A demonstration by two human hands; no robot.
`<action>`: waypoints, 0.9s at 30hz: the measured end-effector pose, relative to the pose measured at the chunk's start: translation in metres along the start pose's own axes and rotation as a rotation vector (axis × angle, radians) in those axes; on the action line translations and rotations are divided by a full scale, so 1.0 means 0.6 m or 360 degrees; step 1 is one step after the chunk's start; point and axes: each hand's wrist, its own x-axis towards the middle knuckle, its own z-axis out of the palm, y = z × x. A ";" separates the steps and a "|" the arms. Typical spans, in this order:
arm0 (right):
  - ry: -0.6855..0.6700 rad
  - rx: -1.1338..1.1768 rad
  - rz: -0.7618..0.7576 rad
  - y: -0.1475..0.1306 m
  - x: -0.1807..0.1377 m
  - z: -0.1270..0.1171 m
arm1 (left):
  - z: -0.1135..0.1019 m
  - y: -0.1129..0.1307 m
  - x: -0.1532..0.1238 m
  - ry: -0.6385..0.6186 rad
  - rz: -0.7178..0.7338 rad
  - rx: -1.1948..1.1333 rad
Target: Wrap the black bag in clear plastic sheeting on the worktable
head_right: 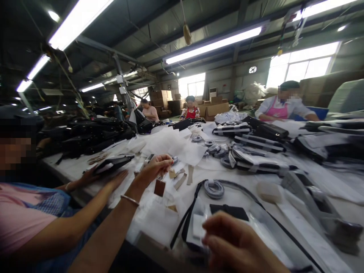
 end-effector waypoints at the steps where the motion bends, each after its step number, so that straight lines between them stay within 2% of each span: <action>1: -0.0014 -0.0045 -0.0146 -0.025 0.021 0.005 | 0.016 0.007 -0.012 -0.0052 0.0001 -0.0015; 2: 0.0110 -0.0043 -0.0314 -0.048 0.041 0.011 | 0.031 0.015 -0.023 -0.0099 0.0005 -0.0034; 5: 0.0155 0.0019 -0.0474 -0.098 0.088 0.040 | 0.072 0.038 -0.054 -0.0223 0.0029 -0.0111; 10: -0.0256 0.0076 -0.0418 -0.107 0.120 0.078 | 0.110 0.052 -0.085 -0.0292 0.0097 -0.0163; 15: -0.0178 0.0096 -0.0326 -0.101 0.107 0.063 | 0.109 0.023 -0.089 -0.0149 0.0084 -0.0201; 18: -0.0140 0.0039 -0.0358 -0.109 0.095 0.051 | 0.117 0.004 -0.092 -0.0125 0.0127 -0.0246; 21: -0.0065 -0.0117 -0.0396 -0.113 0.092 0.046 | 0.139 -0.007 -0.104 -0.0276 0.0199 -0.0416; 24: -0.0008 -0.0336 -0.0392 -0.107 0.089 0.041 | 0.166 -0.017 -0.120 -0.0473 0.0132 -0.0590; 27: -0.0041 -0.0536 -0.0364 -0.095 0.078 0.025 | 0.190 -0.035 -0.135 -0.0464 0.0047 -0.0557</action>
